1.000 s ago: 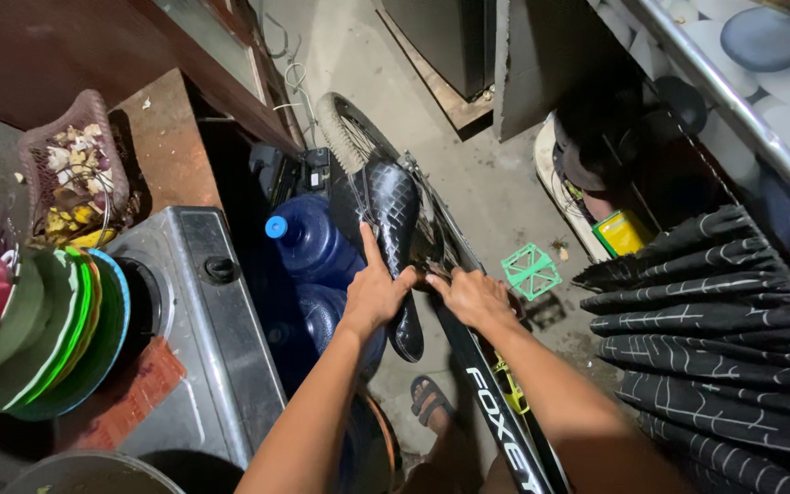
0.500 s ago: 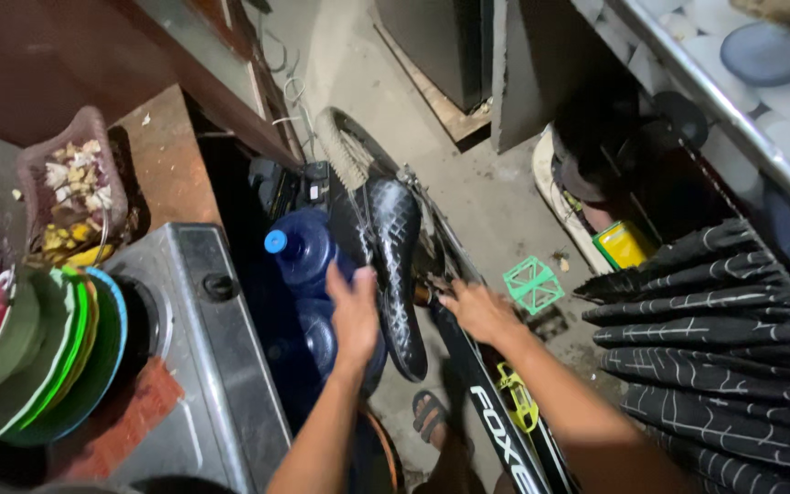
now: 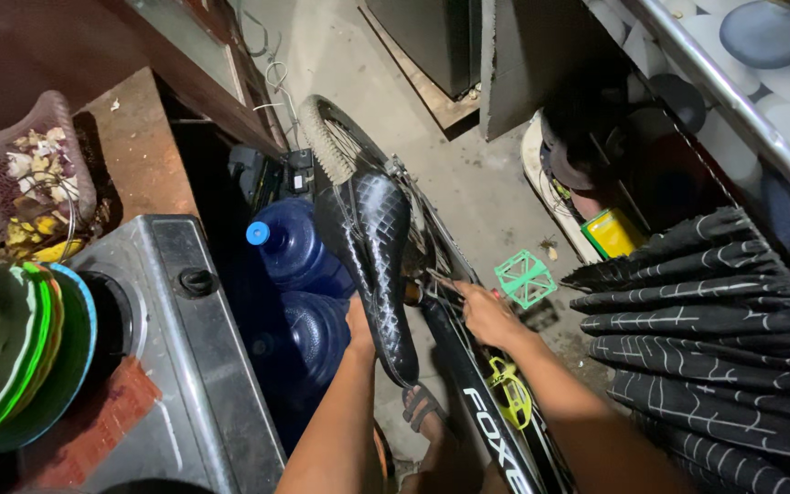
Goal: The person uses a wrench to loosen the bicycle seat clamp, wiggles the saddle and seatpost free, and removes the saddle with its seatpost from the bike. They then wipe the saddle and seatpost with a cloth and use pliers on the seatpost clamp while holding the parts over the work table.
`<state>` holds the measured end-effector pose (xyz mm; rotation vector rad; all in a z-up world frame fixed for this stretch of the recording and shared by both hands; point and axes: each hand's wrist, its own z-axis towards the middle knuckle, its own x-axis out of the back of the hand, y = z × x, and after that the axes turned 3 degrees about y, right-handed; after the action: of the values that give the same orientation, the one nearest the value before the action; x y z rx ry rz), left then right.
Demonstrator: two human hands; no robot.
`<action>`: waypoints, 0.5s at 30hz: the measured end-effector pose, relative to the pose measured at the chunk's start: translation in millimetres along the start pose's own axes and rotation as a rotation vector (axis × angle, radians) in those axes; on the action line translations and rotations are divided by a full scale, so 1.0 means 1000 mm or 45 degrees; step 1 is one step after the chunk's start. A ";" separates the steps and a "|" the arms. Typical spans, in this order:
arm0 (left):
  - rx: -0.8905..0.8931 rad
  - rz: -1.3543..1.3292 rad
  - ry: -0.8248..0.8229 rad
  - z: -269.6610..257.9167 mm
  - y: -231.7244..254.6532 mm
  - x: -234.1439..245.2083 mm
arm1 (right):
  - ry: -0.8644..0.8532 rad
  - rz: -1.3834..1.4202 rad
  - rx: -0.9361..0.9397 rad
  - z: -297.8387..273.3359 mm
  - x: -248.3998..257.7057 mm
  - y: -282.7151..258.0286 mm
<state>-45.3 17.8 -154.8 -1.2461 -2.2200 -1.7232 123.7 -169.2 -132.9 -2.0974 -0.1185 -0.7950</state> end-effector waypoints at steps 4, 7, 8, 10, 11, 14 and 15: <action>0.033 -0.098 0.019 0.005 -0.022 -0.010 | 0.092 0.020 0.205 -0.004 -0.006 0.003; 0.387 -0.932 -0.139 0.011 -0.040 -0.014 | 0.090 -0.076 0.040 -0.008 -0.006 -0.010; 0.400 -0.911 -0.150 0.013 -0.047 -0.016 | 0.088 -0.110 0.008 -0.011 -0.005 -0.015; 0.424 -0.873 -0.170 0.019 -0.062 -0.020 | 0.086 -0.179 -0.052 -0.014 0.001 -0.025; 0.438 -0.852 -0.167 0.023 -0.069 -0.023 | 0.062 -0.229 -0.078 -0.016 0.005 -0.030; 0.427 -0.827 -0.191 0.040 -0.094 -0.031 | 0.008 -0.341 -0.147 -0.020 0.015 -0.048; 0.394 -0.840 -0.222 0.046 -0.104 -0.033 | -0.002 -0.351 -0.170 -0.021 0.017 -0.052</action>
<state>-69.4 33.2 -269.6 -0.6514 -3.0966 -1.3527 108.2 -156.5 -77.6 -2.2367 -0.3709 -0.9883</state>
